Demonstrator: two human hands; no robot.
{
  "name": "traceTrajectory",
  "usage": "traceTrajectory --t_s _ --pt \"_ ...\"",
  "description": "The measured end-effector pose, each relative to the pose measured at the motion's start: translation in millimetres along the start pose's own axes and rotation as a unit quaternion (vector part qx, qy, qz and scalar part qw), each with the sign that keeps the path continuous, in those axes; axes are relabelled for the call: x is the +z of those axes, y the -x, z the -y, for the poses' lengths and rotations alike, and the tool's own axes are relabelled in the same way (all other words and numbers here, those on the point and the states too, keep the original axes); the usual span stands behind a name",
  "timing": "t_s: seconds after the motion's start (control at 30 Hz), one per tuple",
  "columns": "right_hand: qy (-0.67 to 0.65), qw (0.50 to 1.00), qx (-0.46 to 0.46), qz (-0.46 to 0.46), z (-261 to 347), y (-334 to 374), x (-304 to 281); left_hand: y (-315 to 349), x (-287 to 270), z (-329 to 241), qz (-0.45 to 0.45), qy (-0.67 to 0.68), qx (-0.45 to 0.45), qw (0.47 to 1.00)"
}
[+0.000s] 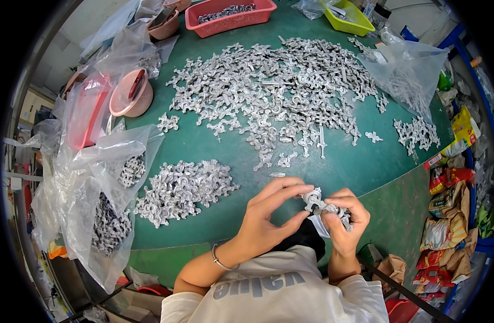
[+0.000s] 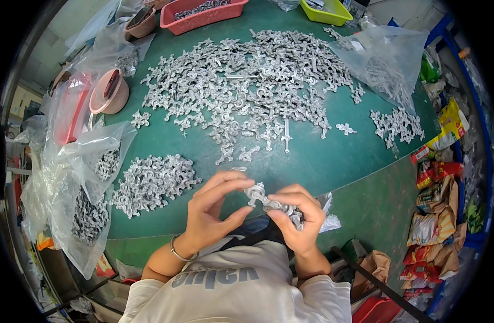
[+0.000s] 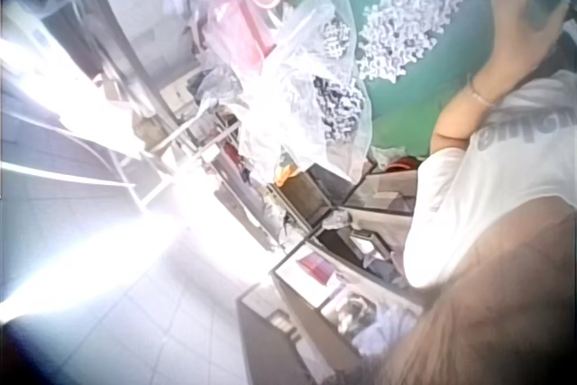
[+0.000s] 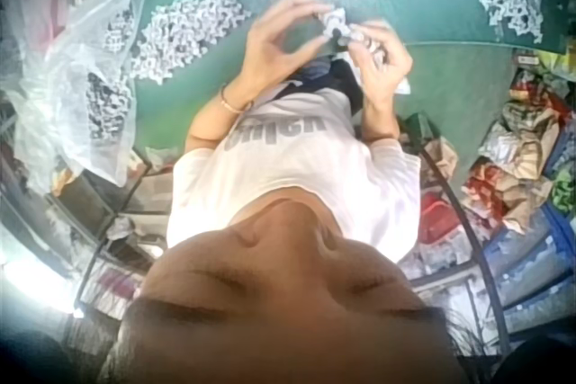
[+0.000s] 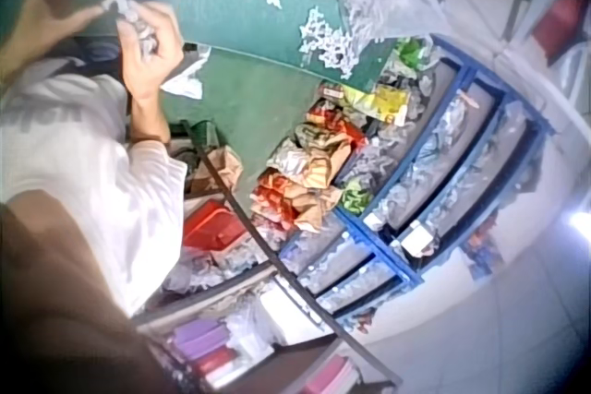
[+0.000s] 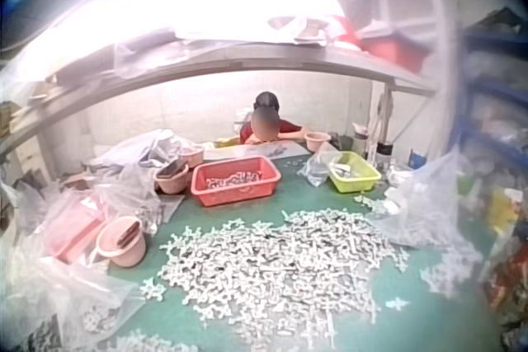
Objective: The person sorts small silver metal pieces by hand on a green table, picking up individual items from a large central pile and placing them into smaller groups or containers.
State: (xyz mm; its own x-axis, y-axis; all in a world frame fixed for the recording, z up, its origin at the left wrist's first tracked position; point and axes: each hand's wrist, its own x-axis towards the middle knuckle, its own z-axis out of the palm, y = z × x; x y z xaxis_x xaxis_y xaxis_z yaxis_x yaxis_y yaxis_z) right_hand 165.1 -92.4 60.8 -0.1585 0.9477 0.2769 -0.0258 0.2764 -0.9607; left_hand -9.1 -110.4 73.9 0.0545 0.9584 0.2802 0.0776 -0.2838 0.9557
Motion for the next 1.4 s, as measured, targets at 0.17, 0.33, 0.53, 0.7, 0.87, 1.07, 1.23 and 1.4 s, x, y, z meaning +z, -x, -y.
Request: traceTrajectory --t_s 0.17,0.33,0.53,0.7,0.87,1.07,1.23,1.4 --pt "0.002 0.999 -0.034 0.007 3.0 1.2 -0.3 2.1 0.7 -2.4 -0.011 0.017 0.006 1.000" --pt "-0.004 0.999 -0.051 0.016 6.5 1.8 -0.7 3.5 0.9 -4.4 -0.017 0.019 0.022 0.999" --pt "-0.041 0.997 -0.059 0.019 7.6 6.2 -0.9 4.4 0.5 -7.8 -0.011 0.047 0.027 0.998" --pt "-0.038 0.994 -0.100 0.024 7.4 6.0 0.7 5.1 0.2 -9.9 -0.009 0.067 0.024 0.997" --pt "-0.046 0.993 -0.103 0.032 8.9 7.4 -0.9 6.1 -1.7 -8.6 0.023 0.091 0.033 0.995" --pt "-0.076 0.994 -0.081 0.016 8.2 10.5 0.8 6.3 -2.6 -8.5 0.013 0.113 0.023 0.993" --pt "-0.107 0.994 0.000 -0.010 10.1 12.6 4.6 8.0 -3.1 -1.2 0.005 0.094 -0.016 0.995" --pt "-0.190 0.975 0.113 -0.015 10.1 8.9 10.5 6.9 -0.8 -8.7 -0.017 0.190 -0.186 0.964"
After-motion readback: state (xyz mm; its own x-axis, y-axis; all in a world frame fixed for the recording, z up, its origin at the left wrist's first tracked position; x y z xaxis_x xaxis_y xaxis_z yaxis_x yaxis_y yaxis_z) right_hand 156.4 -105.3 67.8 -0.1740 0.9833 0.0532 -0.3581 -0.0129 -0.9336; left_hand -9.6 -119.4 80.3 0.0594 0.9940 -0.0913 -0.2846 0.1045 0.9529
